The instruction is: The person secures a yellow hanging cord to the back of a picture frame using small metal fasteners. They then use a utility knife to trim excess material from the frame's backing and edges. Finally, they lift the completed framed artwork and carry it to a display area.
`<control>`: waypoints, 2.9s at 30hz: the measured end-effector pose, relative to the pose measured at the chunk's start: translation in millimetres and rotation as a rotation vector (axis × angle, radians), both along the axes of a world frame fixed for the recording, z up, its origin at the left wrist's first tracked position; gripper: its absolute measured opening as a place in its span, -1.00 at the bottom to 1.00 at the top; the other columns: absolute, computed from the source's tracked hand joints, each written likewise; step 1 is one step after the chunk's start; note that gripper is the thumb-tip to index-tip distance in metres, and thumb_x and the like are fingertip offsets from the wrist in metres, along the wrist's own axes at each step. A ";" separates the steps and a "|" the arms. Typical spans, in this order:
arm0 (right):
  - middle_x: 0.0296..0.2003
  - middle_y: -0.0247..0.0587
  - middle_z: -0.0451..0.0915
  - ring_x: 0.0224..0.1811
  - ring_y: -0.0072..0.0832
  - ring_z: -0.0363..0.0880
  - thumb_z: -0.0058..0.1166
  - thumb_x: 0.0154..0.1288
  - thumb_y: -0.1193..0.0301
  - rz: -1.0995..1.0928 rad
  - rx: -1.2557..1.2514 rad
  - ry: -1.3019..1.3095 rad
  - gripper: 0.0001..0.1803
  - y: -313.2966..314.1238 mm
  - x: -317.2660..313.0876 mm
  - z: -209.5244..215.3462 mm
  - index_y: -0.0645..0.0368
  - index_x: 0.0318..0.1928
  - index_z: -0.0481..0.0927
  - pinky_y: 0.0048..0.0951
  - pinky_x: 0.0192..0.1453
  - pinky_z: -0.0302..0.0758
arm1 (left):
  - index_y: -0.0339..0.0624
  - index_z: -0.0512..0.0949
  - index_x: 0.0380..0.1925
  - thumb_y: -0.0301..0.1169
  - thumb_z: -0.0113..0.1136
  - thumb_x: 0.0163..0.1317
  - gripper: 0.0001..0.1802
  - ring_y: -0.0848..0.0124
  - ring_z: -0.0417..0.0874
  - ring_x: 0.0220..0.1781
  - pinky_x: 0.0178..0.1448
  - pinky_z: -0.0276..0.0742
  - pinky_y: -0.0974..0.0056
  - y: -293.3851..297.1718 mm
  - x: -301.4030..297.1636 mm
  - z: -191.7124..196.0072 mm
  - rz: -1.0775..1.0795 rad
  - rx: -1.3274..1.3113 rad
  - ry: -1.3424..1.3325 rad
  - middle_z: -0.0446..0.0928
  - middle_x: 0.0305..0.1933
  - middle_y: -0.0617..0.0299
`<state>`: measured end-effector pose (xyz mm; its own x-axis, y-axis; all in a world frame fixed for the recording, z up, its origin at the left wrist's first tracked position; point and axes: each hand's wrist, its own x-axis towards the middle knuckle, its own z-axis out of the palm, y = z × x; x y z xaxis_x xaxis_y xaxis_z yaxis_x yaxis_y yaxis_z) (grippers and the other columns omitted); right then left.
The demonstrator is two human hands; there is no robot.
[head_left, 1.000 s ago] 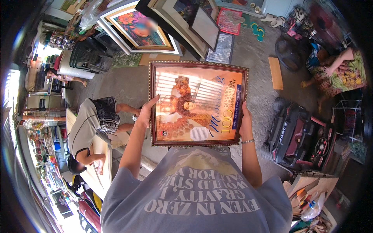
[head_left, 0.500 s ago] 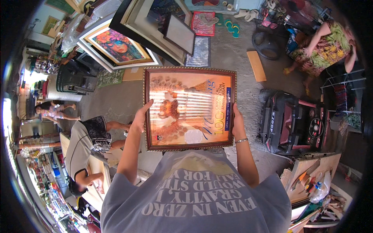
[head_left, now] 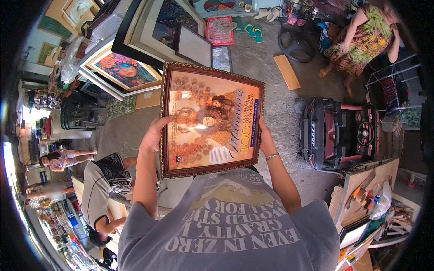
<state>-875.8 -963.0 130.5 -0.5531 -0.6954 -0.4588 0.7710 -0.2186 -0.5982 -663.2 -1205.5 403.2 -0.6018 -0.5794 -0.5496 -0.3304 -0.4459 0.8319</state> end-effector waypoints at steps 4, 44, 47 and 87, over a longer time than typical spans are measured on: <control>-0.08 -0.18 0.68 -0.08 -0.46 0.65 0.07 0.50 -0.08 0.233 0.498 0.362 -0.38 -17.4 -8.1 -20.2 0.31 0.10 0.57 -0.42 0.05 0.59 | -0.49 0.49 0.13 -0.35 0.22 0.24 -0.48 0.36 0.74 -0.19 -0.10 0.70 0.24 -16.1 -26.7 1.9 -0.122 -0.171 -0.057 0.66 -0.06 0.02; -0.47 -0.10 0.68 -0.53 -0.35 0.70 0.16 0.43 0.19 0.227 0.959 0.040 -0.58 -7.3 -148.0 -217.3 0.34 0.00 0.55 -0.31 -0.46 0.66 | -0.34 0.60 -0.19 0.33 0.22 0.25 -0.21 0.11 0.70 -0.18 -0.05 0.54 0.12 -375.3 -283.4 -118.8 -0.448 -0.794 -0.458 0.69 -0.24 -0.08; -0.48 -0.15 0.64 -0.61 -0.40 0.59 0.14 0.45 0.20 0.156 0.808 0.051 -0.67 -29.6 -213.0 -214.4 0.24 -0.05 0.56 -0.37 -0.56 0.52 | -0.37 0.62 -0.19 0.38 -0.12 0.40 -0.13 -0.16 0.69 -0.11 0.04 0.52 0.00 -355.5 -334.0 -79.9 -0.408 -1.040 -0.344 0.65 -0.26 -0.25; -0.33 -0.19 0.67 -0.29 -0.52 0.59 0.12 0.46 0.22 0.458 0.921 0.452 -0.68 -345.9 -637.6 -39.2 0.27 -0.12 0.66 -0.44 -0.22 0.52 | -0.23 0.57 -0.30 0.25 0.51 -0.12 -0.26 0.02 0.64 -0.01 0.05 0.53 -0.01 -494.2 -674.5 -111.1 -0.354 -0.733 -0.596 0.59 -0.14 -0.04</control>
<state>-1513.3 -1308.9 91.3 -0.5783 -0.3748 -0.7246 0.3366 0.6994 -0.6304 -1337.7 -1699.7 292.2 -0.5475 -0.7365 -0.3972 -0.7965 0.3131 0.5173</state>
